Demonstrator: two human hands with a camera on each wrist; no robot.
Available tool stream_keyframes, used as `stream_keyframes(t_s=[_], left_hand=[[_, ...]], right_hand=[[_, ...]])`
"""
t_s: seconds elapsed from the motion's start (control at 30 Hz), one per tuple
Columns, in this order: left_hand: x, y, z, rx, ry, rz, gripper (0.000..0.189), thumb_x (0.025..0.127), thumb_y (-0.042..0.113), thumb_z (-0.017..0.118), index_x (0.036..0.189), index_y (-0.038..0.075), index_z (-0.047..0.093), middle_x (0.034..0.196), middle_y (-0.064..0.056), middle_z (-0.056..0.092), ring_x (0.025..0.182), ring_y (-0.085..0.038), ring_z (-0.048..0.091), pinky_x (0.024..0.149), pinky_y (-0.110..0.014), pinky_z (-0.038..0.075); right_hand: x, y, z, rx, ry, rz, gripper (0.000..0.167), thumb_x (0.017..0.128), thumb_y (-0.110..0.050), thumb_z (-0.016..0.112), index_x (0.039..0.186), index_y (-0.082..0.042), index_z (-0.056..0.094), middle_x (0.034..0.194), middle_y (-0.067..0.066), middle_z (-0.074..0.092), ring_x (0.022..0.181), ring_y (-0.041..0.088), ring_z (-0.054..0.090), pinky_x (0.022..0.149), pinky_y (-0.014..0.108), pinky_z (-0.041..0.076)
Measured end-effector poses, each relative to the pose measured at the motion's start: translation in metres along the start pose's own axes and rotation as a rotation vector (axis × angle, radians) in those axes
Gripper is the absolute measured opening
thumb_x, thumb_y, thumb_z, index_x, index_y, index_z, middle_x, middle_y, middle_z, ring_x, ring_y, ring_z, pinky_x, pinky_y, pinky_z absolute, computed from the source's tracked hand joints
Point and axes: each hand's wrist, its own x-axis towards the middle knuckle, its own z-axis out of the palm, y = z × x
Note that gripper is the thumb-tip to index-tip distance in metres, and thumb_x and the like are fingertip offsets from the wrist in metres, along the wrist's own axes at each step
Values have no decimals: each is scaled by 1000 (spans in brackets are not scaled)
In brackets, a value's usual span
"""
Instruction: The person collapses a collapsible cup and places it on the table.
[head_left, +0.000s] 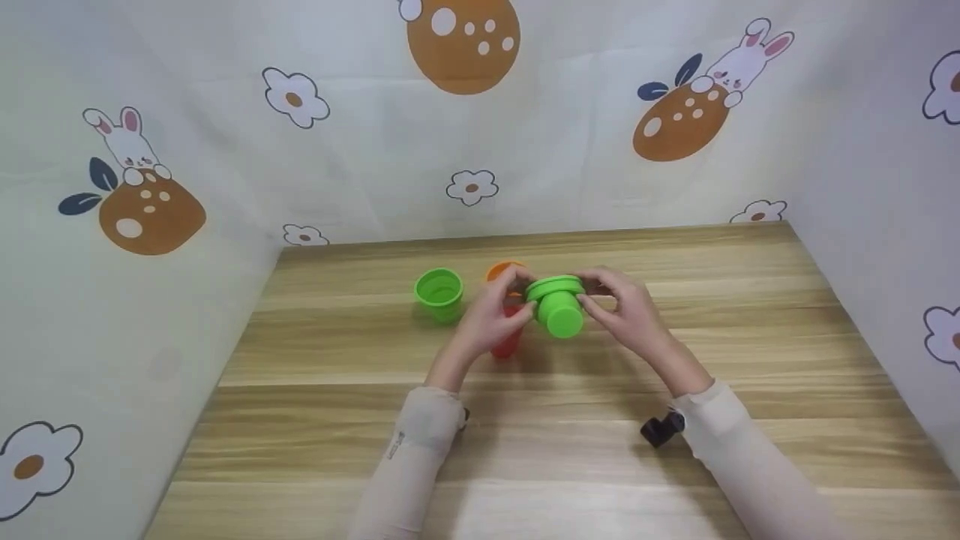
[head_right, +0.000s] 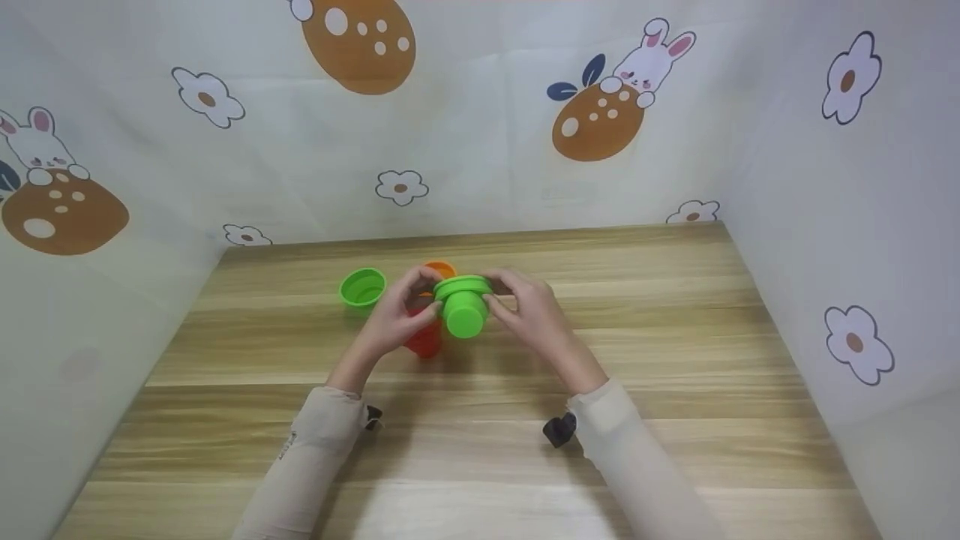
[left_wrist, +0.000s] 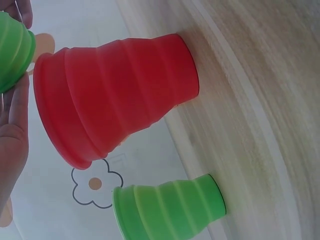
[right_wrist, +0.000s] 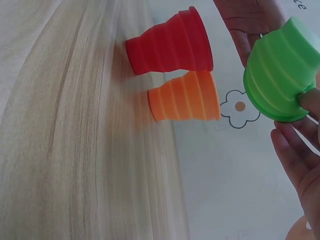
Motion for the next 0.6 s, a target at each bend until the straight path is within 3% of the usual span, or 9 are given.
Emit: stream_keyframes(t_s=[0.37,0.6], left_hand=[[0,1,0,5,-23,11,28,91,-1,61,118,-2,53,117,-19,65,112,-27,65,96,-31,57],[0,2,0,-12,-45,27,28,93,2,61,120,-2,55,120,-18,65,113,-27,64,100,-37,55]], right_hand=[[1,-2,0,-40,22,-30,26,89,3,70,114,5,67,107,16,72,97,29,70,89,32,59],[1,-1,0,-90,24,-114,24,88,3,70,112,4,68,105,14,73,96,27,71,85,37,61]])
